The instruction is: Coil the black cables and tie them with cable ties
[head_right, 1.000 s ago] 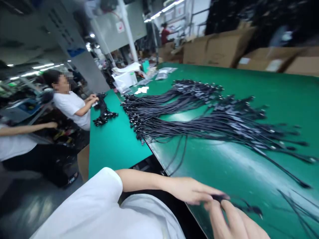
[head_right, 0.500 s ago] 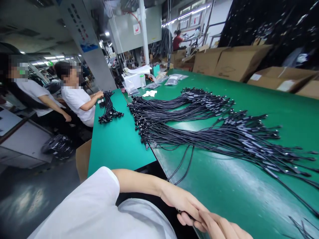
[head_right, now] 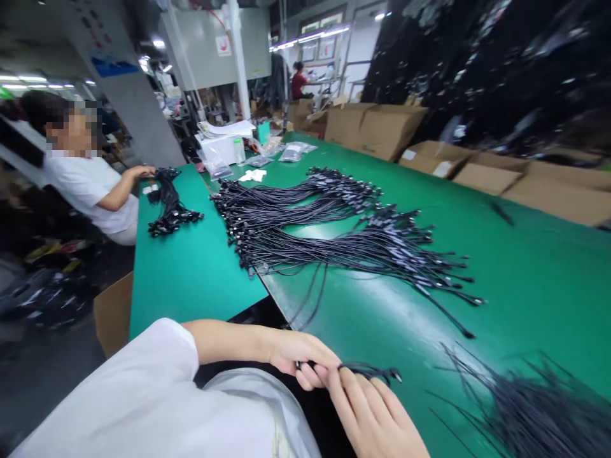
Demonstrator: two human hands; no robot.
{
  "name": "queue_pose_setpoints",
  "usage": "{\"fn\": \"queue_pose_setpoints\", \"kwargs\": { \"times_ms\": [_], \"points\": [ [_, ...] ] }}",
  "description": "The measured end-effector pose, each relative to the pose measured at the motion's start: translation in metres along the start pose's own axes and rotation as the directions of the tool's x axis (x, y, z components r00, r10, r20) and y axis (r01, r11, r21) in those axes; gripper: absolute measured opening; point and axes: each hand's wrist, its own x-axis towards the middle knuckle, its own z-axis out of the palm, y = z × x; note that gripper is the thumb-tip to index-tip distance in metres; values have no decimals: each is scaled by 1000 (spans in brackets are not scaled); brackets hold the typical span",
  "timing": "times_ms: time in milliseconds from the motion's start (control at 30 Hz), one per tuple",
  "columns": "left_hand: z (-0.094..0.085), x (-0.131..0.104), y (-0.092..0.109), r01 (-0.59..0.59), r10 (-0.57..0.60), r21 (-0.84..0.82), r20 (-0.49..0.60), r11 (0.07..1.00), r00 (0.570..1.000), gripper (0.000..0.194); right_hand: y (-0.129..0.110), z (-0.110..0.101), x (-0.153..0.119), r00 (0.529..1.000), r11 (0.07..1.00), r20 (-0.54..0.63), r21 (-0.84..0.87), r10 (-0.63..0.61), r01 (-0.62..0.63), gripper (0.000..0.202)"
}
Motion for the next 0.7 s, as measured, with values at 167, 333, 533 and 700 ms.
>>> {"fn": "queue_pose_setpoints", "kwargs": {
  "times_ms": [167,333,533,700],
  "points": [
    [-7,-2,3,96,-99,-131,-13,987,995,29,1,-8,11,995,978,27,-182,-100,104,41],
    [-2,1,1,81,-93,-114,-103,990,990,26,-6,-13,14,992,963,116,-259,-43,72,38],
    [5,1,0,187,-244,-267,-200,945,949,45,-11,-14,16,985,970,167,-244,35,7,34],
    [12,3,-2,165,-252,-361,-207,918,945,44,-10,-22,21,973,967,225,-255,46,13,25]
  ]
}}
